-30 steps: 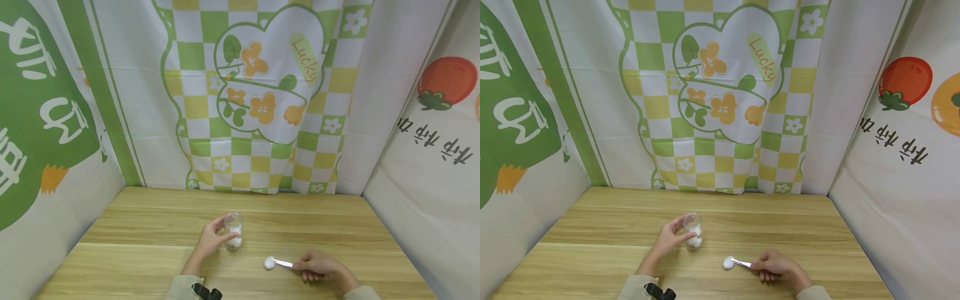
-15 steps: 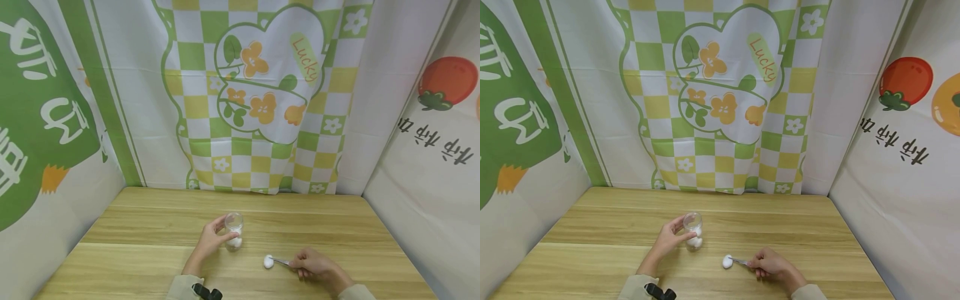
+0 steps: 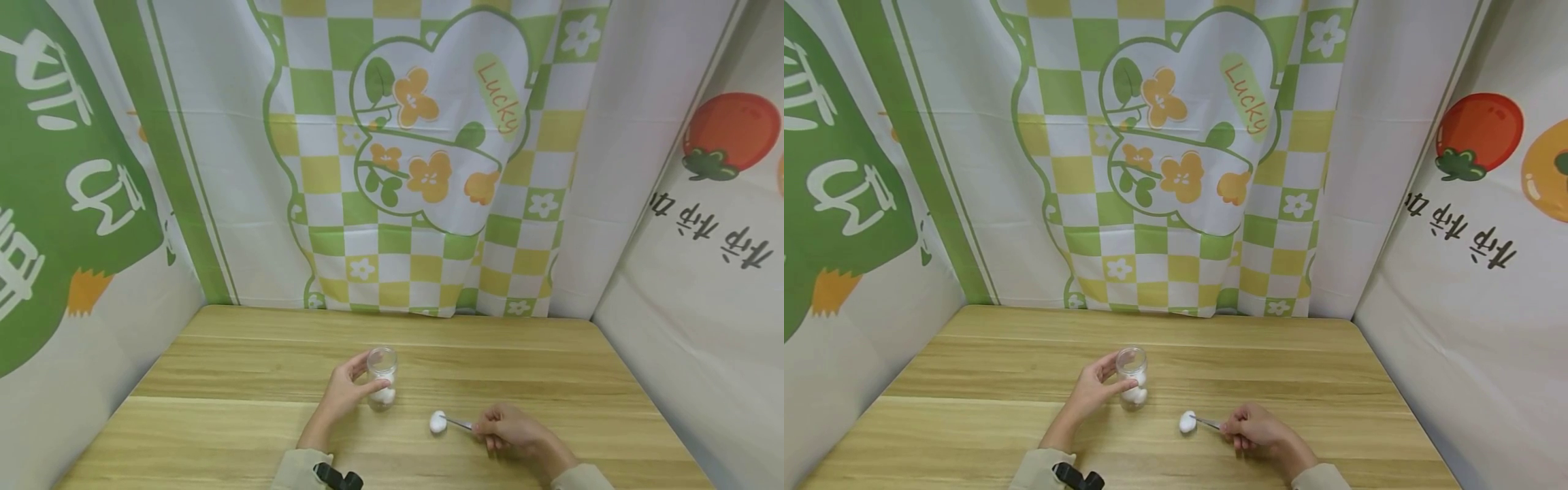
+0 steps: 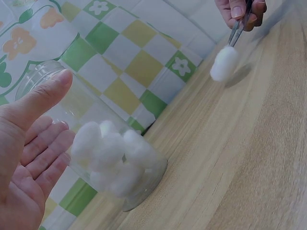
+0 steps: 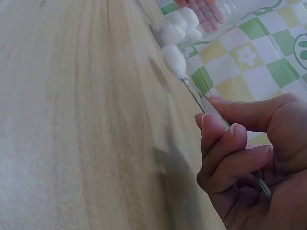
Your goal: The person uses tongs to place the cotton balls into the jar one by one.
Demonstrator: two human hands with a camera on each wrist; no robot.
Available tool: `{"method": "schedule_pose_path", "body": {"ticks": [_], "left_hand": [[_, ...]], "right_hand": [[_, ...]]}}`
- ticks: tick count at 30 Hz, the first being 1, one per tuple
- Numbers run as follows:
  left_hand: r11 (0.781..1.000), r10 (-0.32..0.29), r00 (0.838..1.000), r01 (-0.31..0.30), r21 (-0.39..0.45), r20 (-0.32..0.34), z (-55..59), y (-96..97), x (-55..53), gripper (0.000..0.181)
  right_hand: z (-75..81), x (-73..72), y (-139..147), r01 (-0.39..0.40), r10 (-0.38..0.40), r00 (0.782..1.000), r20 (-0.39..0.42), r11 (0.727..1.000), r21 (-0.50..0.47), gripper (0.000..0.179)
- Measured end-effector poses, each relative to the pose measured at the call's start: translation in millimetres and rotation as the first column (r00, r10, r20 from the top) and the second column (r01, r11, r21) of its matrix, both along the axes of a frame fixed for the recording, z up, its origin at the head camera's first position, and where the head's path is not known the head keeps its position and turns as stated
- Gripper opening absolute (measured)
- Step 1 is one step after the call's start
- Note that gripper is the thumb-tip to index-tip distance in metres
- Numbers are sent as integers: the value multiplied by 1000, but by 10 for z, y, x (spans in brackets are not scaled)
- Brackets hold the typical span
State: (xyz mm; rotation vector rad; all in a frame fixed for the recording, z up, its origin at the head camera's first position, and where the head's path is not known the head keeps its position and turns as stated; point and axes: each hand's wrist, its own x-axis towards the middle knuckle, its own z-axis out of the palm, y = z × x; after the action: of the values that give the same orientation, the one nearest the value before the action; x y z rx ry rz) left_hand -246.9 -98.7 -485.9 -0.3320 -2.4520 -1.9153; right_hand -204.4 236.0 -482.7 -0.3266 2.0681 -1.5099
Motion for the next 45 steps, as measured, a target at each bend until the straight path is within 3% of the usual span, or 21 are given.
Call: {"method": "schedule_pose_path", "body": {"ticks": [13, 19, 31, 45], "left_hand": [[1000, 4, 1000, -4, 2, -3, -10, 0, -9, 70], [1000, 2, 1000, -2, 1, -4, -8, 1, -8, 70], [1000, -6, 1000, 6, 1, -9, 7, -1, 13, 70], [1000, -1, 1000, 1, 5, -1, -1, 3, 1, 70]], "right_hand": [[83, -30, -10, 39, -36, 997, -69, 998, 51, 21], [132, -41, -10, 36, -33, 994, -100, 999, 25, 21], [197, -45, -60, 40, -33, 971, -238, 999, 28, 38], [298, -44, -130, 63, -39, 947, -319, 996, 66, 32]]}}
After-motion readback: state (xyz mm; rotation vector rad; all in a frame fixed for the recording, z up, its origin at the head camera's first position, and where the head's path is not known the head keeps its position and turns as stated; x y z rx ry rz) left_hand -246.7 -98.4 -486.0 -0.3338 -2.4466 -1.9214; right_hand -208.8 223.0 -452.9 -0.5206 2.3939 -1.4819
